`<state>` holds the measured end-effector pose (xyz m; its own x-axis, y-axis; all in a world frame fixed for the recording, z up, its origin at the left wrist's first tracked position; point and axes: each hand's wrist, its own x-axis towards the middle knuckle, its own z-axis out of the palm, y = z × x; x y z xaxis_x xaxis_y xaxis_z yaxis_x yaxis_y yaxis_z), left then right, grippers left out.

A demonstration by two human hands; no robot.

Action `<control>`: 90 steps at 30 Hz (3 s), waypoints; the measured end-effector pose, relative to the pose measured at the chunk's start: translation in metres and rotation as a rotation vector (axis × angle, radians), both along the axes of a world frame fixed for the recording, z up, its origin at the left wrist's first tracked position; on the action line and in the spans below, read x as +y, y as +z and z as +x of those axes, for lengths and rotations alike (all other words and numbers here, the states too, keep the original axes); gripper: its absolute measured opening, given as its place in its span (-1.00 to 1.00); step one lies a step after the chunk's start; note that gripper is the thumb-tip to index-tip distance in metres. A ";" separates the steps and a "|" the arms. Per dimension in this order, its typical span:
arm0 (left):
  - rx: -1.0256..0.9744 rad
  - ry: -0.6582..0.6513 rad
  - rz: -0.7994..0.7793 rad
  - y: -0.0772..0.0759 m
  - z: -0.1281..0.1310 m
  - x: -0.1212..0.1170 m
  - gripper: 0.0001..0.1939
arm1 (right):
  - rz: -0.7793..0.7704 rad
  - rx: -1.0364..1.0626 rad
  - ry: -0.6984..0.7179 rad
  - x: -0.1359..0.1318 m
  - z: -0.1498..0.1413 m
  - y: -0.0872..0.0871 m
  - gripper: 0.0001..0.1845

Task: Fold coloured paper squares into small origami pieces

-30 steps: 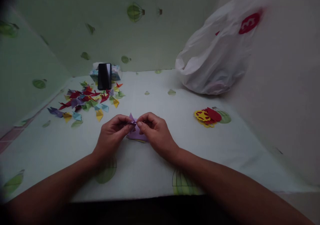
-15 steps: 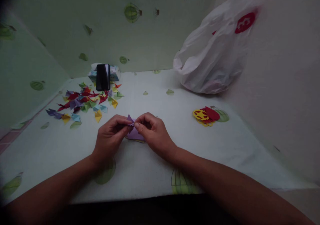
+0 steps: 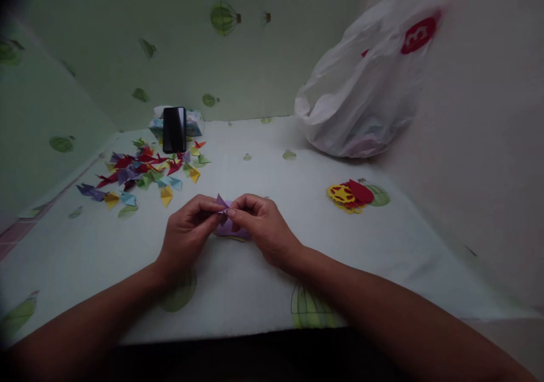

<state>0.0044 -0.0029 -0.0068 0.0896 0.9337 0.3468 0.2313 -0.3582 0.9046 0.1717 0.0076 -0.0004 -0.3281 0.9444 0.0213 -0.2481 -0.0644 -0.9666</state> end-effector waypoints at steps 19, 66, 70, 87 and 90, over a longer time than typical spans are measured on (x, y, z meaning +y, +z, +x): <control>-0.073 -0.007 -0.140 0.001 0.001 0.004 -0.99 | 0.040 -0.104 -0.027 0.001 0.001 0.003 -0.85; -0.401 0.004 -0.397 -0.004 -0.003 0.016 -0.80 | -0.129 0.057 -0.080 0.013 0.001 -0.007 -0.80; -0.457 0.024 -0.391 -0.006 -0.007 0.021 -0.78 | -0.120 0.051 -0.089 0.014 0.003 -0.006 -0.81; -0.159 0.184 -0.276 0.019 -0.042 0.039 -0.79 | -0.106 0.092 -0.152 0.025 0.011 -0.010 -0.78; 0.031 0.305 -0.250 0.020 -0.078 0.040 -0.82 | -0.107 0.090 -0.143 0.025 0.011 -0.009 -0.79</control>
